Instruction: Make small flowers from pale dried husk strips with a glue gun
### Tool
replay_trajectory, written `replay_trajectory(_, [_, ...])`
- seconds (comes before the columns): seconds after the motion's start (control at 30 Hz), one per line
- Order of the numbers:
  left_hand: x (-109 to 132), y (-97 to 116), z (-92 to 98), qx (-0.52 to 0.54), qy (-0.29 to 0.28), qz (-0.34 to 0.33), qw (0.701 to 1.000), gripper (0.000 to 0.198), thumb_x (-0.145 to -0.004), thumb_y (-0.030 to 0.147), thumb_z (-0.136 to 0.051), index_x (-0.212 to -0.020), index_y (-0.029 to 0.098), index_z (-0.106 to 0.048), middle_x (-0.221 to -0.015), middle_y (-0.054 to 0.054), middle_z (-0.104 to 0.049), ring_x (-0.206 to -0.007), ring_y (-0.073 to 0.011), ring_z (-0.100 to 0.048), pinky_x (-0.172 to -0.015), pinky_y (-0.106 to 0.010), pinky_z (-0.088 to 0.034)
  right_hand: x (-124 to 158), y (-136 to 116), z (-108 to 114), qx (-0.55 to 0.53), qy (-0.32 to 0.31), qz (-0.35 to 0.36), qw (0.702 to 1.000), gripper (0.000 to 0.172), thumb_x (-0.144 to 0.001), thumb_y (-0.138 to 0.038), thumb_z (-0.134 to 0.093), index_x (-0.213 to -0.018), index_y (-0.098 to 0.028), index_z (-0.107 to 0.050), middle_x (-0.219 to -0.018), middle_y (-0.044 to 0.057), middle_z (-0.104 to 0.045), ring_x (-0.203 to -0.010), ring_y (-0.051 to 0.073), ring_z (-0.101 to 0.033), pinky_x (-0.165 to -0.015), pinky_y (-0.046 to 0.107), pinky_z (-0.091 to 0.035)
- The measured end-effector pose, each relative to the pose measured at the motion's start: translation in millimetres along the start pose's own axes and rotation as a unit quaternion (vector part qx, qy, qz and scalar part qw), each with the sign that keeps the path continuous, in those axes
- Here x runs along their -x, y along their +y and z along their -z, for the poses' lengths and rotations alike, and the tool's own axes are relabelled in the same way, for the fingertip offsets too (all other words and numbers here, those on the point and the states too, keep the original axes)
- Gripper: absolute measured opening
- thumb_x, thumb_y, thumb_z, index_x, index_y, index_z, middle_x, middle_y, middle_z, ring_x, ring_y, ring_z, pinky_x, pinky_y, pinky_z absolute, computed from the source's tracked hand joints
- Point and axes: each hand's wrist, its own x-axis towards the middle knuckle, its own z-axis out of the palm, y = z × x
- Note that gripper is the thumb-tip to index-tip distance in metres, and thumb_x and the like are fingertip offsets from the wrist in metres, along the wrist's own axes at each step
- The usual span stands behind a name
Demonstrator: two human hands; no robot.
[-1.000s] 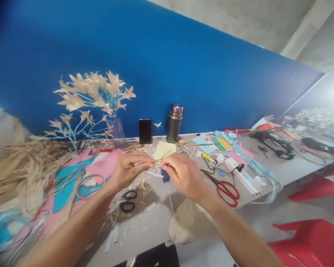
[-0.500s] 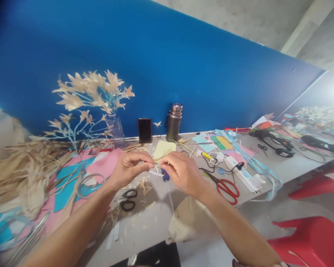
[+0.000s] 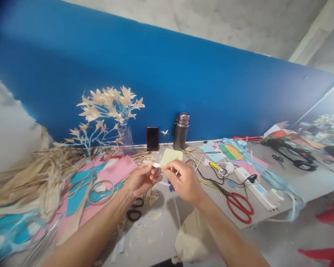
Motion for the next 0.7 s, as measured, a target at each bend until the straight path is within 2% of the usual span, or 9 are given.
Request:
replay_trajectory(0.1, [-2,-3,2.3,0.015,0.021,0.012,1.0,0.033,-0.066,0.024,-0.086,-0.062,0.013,-0.056,-0.057,0.003,-0.054,-0.049,-0.0058,-0.042,-0.054,-0.023,-0.037,-3,1,-8,-0.012,0.004,-0.007,1.0,0.01,-0.089,-0.02,-0.058,-0.086,-0.019,-0.068,-0.08,0.001,-0.069,-0.064,0.012,-0.059,-0.057,0.023,-0.044])
replay_trajectory(0.27, [-4,-6,4.1,-0.005,0.043,0.017,0.999,0.033,-0.062,0.026,-0.088,-0.06,0.013,-0.058,-0.056,0.002,-0.055,-0.049,-0.0065,-0.044,-0.053,-0.023,-0.038,-5,0,-15,-0.042,0.019,-0.043,0.998,0.008,-0.086,-0.024,-0.062,-0.084,-0.018,-0.068,-0.073,0.0,-0.068,-0.059,0.011,-0.058,-0.054,0.022,-0.044])
replay_trajectory(0.43, [-4,-5,4.2,-0.036,0.04,0.014,0.998,0.031,-0.059,0.026,-0.088,-0.059,0.012,-0.061,-0.053,0.001,-0.053,-0.049,-0.007,-0.045,-0.053,-0.022,-0.037,-6,-1,-17,-0.099,0.008,-0.063,0.993,0.017,-0.09,-0.031,-0.058,-0.083,-0.018,-0.068,-0.07,0.001,-0.068,-0.059,0.012,-0.06,-0.053,0.021,-0.046])
replay_trajectory(0.7, [-5,-3,9.4,-0.052,0.017,0.017,0.998,0.025,-0.059,0.023,-0.086,-0.056,0.012,-0.064,-0.049,0.001,-0.054,-0.049,-0.0083,-0.048,-0.054,-0.024,-0.039,-10,1,-16,-0.124,-0.01,-0.093,0.988,0.02,-0.089,-0.033,-0.058,-0.081,-0.017,-0.066,-0.069,0.001,-0.067,-0.058,0.012,-0.057,-0.053,0.021,-0.044])
